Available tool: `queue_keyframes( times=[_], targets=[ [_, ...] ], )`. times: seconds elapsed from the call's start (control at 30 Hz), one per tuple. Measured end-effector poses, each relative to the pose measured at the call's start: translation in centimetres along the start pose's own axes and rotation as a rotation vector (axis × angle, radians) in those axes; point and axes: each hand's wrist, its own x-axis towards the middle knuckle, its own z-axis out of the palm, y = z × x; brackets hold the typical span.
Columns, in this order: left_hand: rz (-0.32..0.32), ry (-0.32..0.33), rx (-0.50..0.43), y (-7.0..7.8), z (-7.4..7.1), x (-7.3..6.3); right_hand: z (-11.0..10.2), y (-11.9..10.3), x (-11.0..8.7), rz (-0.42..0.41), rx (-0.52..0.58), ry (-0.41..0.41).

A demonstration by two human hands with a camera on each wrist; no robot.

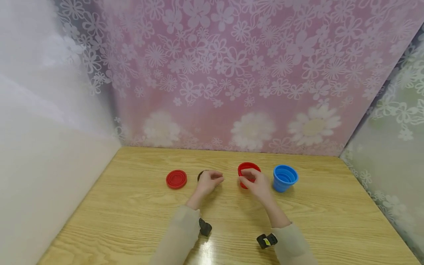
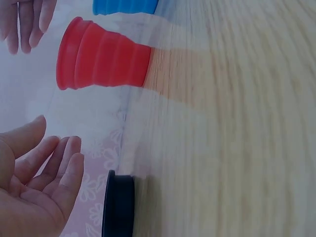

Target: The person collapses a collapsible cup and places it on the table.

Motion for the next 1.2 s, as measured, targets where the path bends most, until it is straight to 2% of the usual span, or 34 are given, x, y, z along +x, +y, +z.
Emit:
queue_keyframes(
  times=[0.2,0.33,0.6,0.7,0.9,1.03,1.2],
  targets=[
    [0.021,-0.014,0.044,0.6,0.9,0.2,-1.8,0.4,-0.3,0.052,-0.039,0.028],
    [0.039,-0.021,0.031,1.1,1.5,0.4,-2.6,1.4,-0.3,0.069,-0.042,0.069],
    [0.010,-0.038,-0.002,1.3,2.8,0.9,-3.2,3.8,-0.1,0.097,-0.045,0.129],
    [0.001,-0.039,0.001,1.4,3.3,0.9,-3.2,4.3,0.0,0.124,-0.040,0.110],
    [-0.004,-0.056,-0.024,1.2,4.1,1.1,-2.7,5.1,0.1,0.170,-0.032,0.013],
    [0.028,-0.065,-0.041,0.9,4.7,1.2,-2.2,5.5,0.2,0.168,-0.030,-0.019],
    [0.068,-0.069,-0.050,1.0,5.3,1.1,-1.8,5.7,0.2,0.143,0.001,-0.015]
  ],
)
